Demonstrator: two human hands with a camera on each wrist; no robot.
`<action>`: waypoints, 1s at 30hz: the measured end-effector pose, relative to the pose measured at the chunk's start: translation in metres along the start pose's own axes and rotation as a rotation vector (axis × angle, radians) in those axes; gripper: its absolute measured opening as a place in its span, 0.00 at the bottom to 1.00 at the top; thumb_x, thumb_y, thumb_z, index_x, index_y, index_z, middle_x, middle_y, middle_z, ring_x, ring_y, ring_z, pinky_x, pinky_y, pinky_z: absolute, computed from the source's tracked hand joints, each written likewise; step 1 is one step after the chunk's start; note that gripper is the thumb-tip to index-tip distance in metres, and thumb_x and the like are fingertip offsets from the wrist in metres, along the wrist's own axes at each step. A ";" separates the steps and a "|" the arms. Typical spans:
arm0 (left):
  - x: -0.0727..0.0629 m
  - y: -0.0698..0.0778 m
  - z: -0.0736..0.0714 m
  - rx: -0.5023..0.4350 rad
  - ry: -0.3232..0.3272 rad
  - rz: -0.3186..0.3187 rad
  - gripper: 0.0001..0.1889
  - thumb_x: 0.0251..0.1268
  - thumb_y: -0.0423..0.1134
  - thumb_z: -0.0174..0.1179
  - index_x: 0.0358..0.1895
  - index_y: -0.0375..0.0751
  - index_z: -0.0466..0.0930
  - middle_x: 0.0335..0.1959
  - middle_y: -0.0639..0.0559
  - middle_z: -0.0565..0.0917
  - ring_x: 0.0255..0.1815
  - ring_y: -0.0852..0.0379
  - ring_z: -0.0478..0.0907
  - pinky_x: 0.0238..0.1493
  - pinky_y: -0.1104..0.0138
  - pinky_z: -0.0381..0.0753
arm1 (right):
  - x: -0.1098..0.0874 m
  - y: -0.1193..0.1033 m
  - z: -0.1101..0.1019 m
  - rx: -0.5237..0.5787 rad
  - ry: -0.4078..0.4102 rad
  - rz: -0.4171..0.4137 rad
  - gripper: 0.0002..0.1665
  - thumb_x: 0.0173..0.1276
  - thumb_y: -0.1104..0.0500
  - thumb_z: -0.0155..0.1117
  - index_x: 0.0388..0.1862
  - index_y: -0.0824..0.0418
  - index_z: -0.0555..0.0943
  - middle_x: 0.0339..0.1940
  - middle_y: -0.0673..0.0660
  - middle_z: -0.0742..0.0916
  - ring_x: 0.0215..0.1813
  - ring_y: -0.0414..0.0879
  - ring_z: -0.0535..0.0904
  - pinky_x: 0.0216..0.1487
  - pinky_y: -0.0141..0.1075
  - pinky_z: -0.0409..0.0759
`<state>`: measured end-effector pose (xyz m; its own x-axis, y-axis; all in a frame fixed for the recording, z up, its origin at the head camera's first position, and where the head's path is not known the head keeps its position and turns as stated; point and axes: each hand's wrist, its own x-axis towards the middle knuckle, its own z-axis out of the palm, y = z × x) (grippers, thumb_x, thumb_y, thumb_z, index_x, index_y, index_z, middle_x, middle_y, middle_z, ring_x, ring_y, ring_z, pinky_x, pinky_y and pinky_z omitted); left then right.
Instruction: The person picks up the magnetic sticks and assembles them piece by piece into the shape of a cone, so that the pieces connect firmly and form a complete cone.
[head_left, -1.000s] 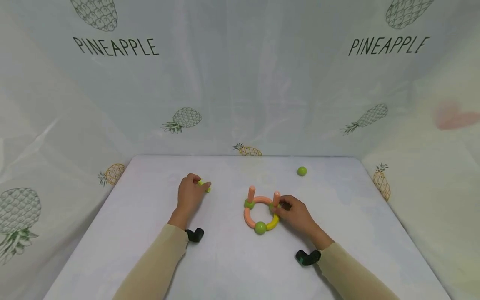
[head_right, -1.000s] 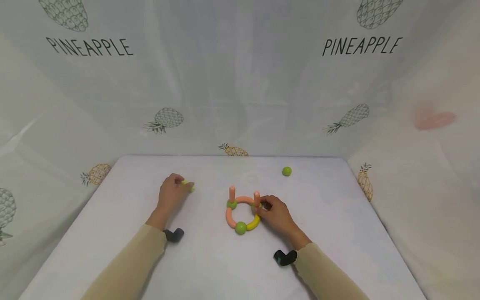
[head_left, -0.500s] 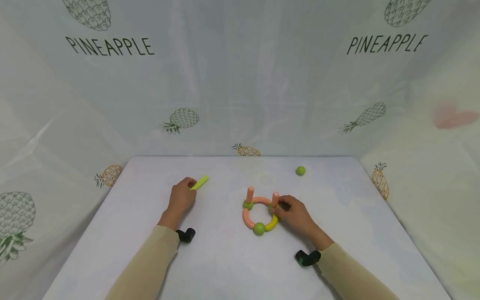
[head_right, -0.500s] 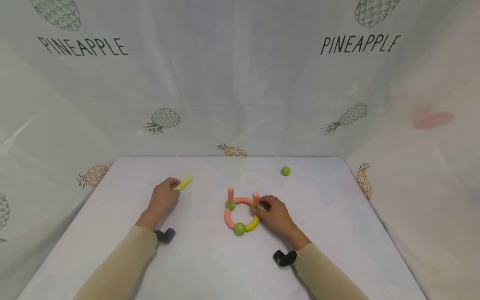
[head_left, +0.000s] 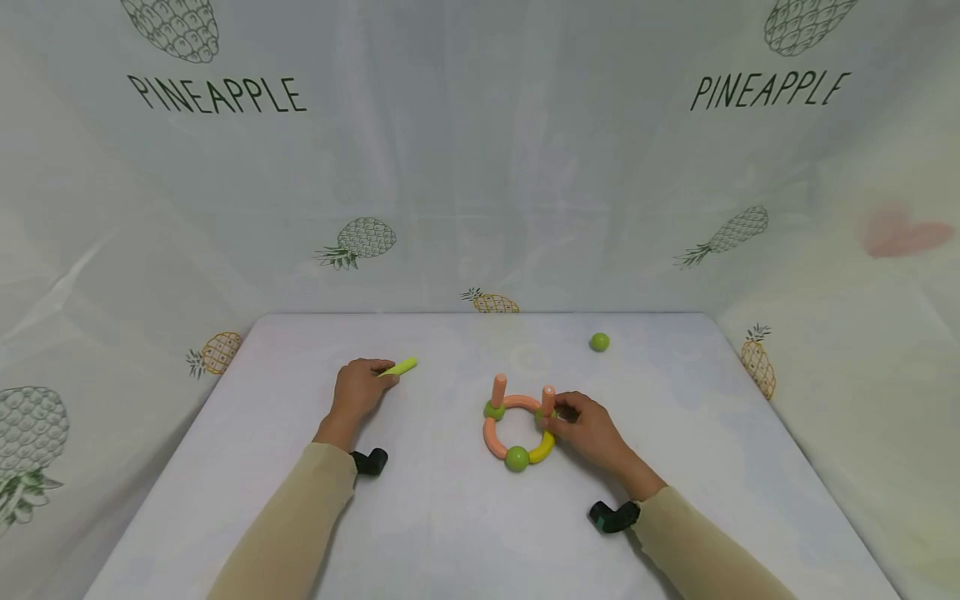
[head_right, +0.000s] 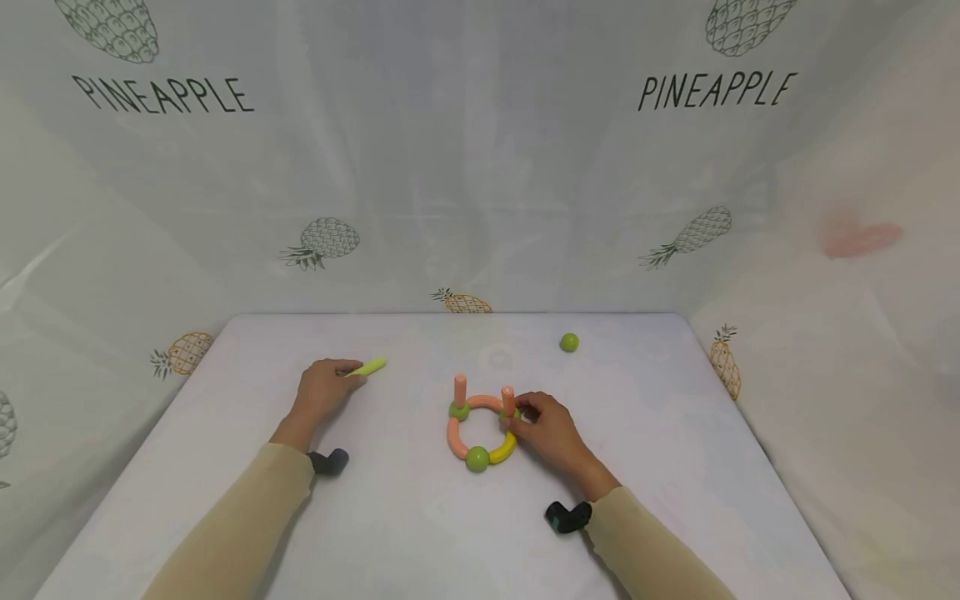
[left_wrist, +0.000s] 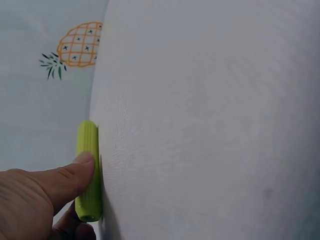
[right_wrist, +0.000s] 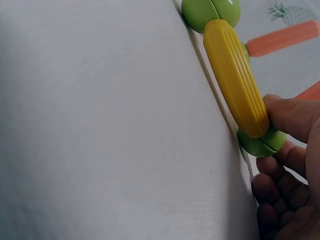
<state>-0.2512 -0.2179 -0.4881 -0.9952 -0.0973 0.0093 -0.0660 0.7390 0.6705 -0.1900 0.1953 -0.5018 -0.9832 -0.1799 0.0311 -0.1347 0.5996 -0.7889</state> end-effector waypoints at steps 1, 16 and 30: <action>0.000 -0.001 0.000 0.002 -0.002 0.000 0.20 0.72 0.41 0.67 0.63 0.39 0.86 0.63 0.36 0.85 0.69 0.34 0.77 0.69 0.44 0.75 | 0.000 0.000 -0.001 -0.003 0.000 -0.003 0.21 0.69 0.50 0.76 0.56 0.57 0.85 0.52 0.54 0.87 0.51 0.47 0.79 0.58 0.45 0.78; -0.004 -0.003 -0.007 -0.013 -0.006 -0.015 0.18 0.72 0.41 0.69 0.61 0.39 0.87 0.62 0.35 0.84 0.64 0.37 0.79 0.65 0.46 0.78 | 0.001 0.002 -0.006 -0.005 -0.038 -0.072 0.15 0.72 0.54 0.73 0.55 0.56 0.89 0.50 0.50 0.89 0.51 0.45 0.80 0.56 0.41 0.79; -0.007 -0.003 -0.002 -0.126 0.014 0.004 0.20 0.74 0.42 0.67 0.64 0.40 0.85 0.57 0.40 0.88 0.59 0.42 0.81 0.61 0.49 0.78 | 0.000 0.001 -0.006 -0.025 -0.017 -0.059 0.15 0.74 0.54 0.72 0.55 0.57 0.89 0.53 0.53 0.90 0.57 0.51 0.83 0.63 0.51 0.79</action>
<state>-0.2435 -0.2207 -0.4890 -0.9943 -0.1042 0.0222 -0.0512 0.6496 0.7586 -0.1910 0.2002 -0.4988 -0.9712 -0.2289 0.0662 -0.1955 0.6067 -0.7705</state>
